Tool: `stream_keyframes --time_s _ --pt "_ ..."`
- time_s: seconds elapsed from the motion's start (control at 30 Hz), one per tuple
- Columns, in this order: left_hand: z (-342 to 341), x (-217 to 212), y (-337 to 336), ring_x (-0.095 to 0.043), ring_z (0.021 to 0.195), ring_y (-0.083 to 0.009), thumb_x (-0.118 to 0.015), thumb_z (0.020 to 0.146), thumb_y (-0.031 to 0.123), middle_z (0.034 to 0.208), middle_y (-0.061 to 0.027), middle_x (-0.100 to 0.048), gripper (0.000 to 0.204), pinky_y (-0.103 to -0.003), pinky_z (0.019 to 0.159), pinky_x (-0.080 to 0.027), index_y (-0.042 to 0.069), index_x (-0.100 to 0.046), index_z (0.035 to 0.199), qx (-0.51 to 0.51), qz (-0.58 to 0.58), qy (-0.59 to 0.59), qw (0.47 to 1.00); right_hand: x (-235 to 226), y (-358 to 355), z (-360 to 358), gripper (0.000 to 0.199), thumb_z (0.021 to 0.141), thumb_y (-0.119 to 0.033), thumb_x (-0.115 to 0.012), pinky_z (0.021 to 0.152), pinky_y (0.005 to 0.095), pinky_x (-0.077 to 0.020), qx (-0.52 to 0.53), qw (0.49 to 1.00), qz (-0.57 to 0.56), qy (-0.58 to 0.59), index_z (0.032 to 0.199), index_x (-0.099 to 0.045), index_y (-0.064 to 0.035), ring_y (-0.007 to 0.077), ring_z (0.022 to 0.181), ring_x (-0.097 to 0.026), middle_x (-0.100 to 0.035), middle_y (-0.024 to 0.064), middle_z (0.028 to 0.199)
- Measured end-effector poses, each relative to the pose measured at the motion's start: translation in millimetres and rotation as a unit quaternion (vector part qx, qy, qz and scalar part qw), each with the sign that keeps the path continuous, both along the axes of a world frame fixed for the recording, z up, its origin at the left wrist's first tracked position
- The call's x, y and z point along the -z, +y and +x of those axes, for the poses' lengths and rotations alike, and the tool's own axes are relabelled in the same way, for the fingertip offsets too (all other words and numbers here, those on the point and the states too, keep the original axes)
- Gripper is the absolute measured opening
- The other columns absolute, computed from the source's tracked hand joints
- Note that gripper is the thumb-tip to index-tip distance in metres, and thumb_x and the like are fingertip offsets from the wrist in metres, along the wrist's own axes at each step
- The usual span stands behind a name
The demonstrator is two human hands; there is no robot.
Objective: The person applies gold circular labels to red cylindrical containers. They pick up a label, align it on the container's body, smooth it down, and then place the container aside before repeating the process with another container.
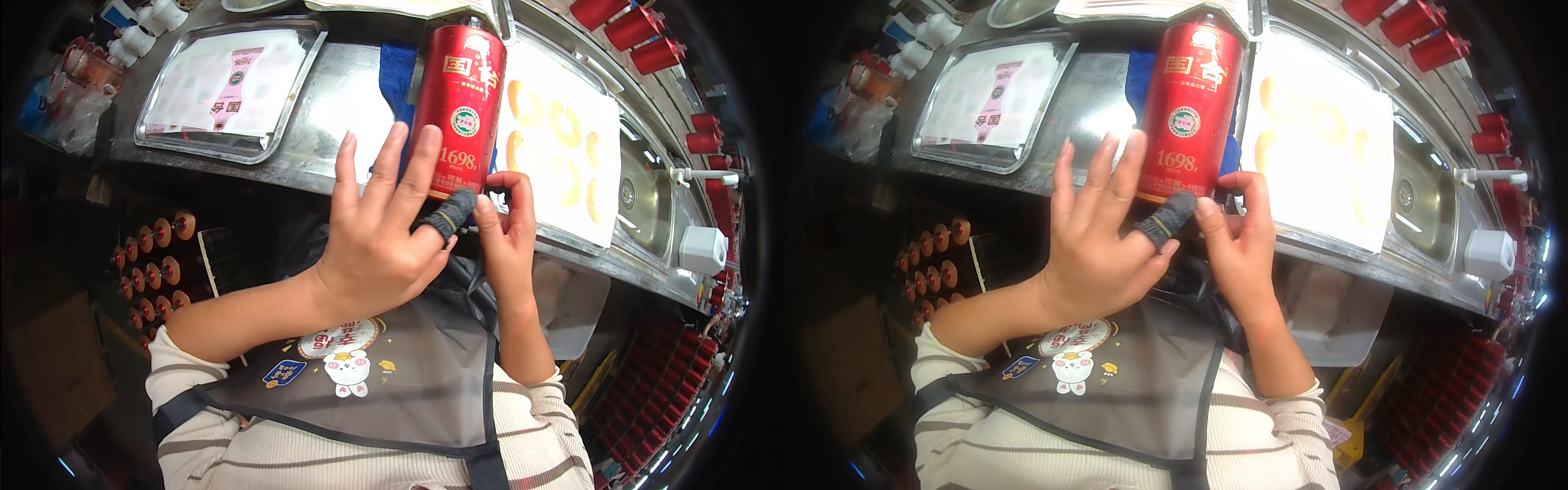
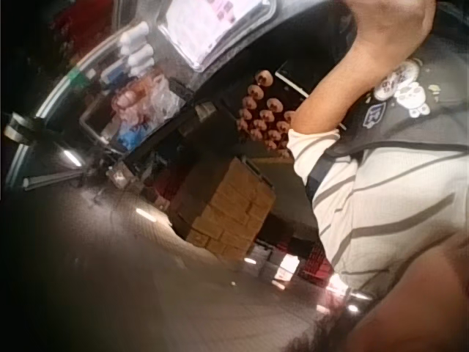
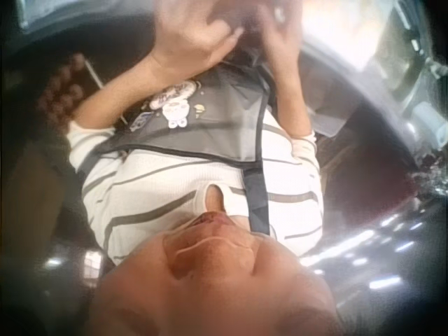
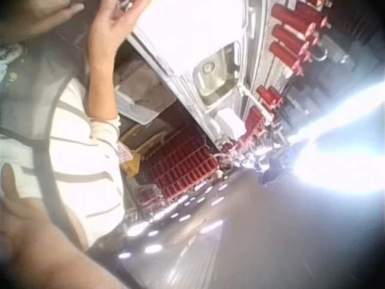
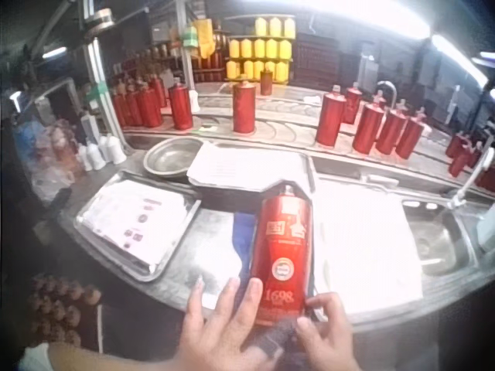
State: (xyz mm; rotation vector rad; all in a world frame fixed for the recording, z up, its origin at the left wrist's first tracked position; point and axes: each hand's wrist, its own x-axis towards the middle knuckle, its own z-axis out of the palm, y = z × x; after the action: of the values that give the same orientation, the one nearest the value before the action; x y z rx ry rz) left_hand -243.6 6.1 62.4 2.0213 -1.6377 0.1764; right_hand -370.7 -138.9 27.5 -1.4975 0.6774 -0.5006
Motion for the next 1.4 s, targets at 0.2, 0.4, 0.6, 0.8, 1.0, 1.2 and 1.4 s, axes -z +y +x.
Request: stream_keyframes --time_s 0.2,0.4,0.6,0.8,1.0,1.2,1.4 --pt "-7.0 -1.5 -37.6 -0.047 0.134 -0.0533 -0.073 0.075 0.014 0.147 -0.0349 -0.046 0.017 -0.076 0.106 -0.026 0.000 -0.064 0.077 0.040 -0.012 -0.068 0.997 -2.6 -19.1 -19.7 0.029 0.097 -0.001 -0.053 0.062 0.0188 -0.0405 -0.063 0.996 0.065 0.008 0.126 -0.056 0.0000 0.0027 0.072 -0.049 -0.058 -0.0013 0.099" --pt "22.9 14.3 -38.9 -0.049 0.136 -0.0458 -0.084 0.073 0.019 0.147 -0.0294 -0.049 0.047 -0.068 0.113 -0.025 0.001 -0.068 0.114 0.010 -0.068 0.053 0.996 -4.5 -12.4 -7.5 0.024 0.081 -0.004 -0.069 0.059 0.0368 -0.0493 -0.013 0.940 -0.322 0.109 0.105 -0.066 -0.0085 0.0308 0.066 -0.060 -0.058 0.0140 0.092" --pt "25.3 37.6 -5.4 -0.053 0.134 -0.0405 -0.089 0.070 0.016 0.147 -0.0292 -0.050 0.044 -0.064 0.114 -0.027 -0.003 -0.074 0.106 -0.001 -0.089 0.173 0.981 -21.4 -25.5 -21.6 0.012 0.081 -0.004 -0.072 0.052 0.0252 -0.0345 -0.055 0.973 -0.191 0.120 0.090 -0.064 -0.0050 0.0086 0.057 -0.045 -0.052 0.0015 0.081" --pt "20.7 43.8 17.6 -0.052 0.136 -0.0401 -0.085 0.071 0.008 0.144 -0.0310 -0.053 0.041 -0.065 0.115 -0.025 -0.003 -0.074 0.108 0.020 -0.052 0.108 0.993 -44.5 -50.0 -22.7 0.020 0.087 -0.012 -0.077 0.055 0.0147 -0.0303 -0.139 0.973 0.151 0.109 0.090 -0.059 -0.0055 -0.0041 0.061 -0.043 -0.058 -0.0079 0.077" --pt "22.2 30.9 6.3 -0.058 0.129 -0.0390 -0.086 0.065 0.006 0.148 -0.0286 -0.049 0.048 -0.067 0.111 -0.029 0.005 -0.075 0.112 0.040 -0.036 0.020 0.998 -32.3 -51.4 -20.7 0.018 0.090 -0.014 -0.074 0.053 0.0157 -0.0305 -0.121 0.978 0.147 0.082 0.089 -0.058 -0.0060 -0.0038 0.062 -0.043 -0.058 -0.0071 0.076" --pt "20.8 17.7 -12.4 -0.061 0.123 -0.0424 -0.081 0.066 0.009 0.146 -0.0274 -0.051 0.046 -0.067 0.110 -0.031 0.017 -0.077 0.112 0.066 -0.043 -0.077 0.994 -29.1 -49.9 -18.1 0.016 0.090 -0.012 -0.073 0.053 0.0159 -0.0311 -0.122 0.977 0.150 0.085 0.089 -0.058 -0.0064 -0.0036 0.062 -0.044 -0.058 -0.0072 0.076" --pt "14.1 0.5 -47.9 -0.055 0.130 -0.0466 -0.077 0.072 0.015 0.140 -0.0233 -0.060 0.017 -0.073 0.110 -0.024 0.008 -0.073 0.087 0.086 -0.026 -0.116 0.989 -16.1 -46.3 -17.3 0.012 0.089 -0.008 -0.073 0.058 0.0152 -0.0370 -0.111 0.981 0.127 0.097 0.090 -0.061 -0.0038 -0.0020 0.067 -0.049 -0.060 -0.0046 0.083"
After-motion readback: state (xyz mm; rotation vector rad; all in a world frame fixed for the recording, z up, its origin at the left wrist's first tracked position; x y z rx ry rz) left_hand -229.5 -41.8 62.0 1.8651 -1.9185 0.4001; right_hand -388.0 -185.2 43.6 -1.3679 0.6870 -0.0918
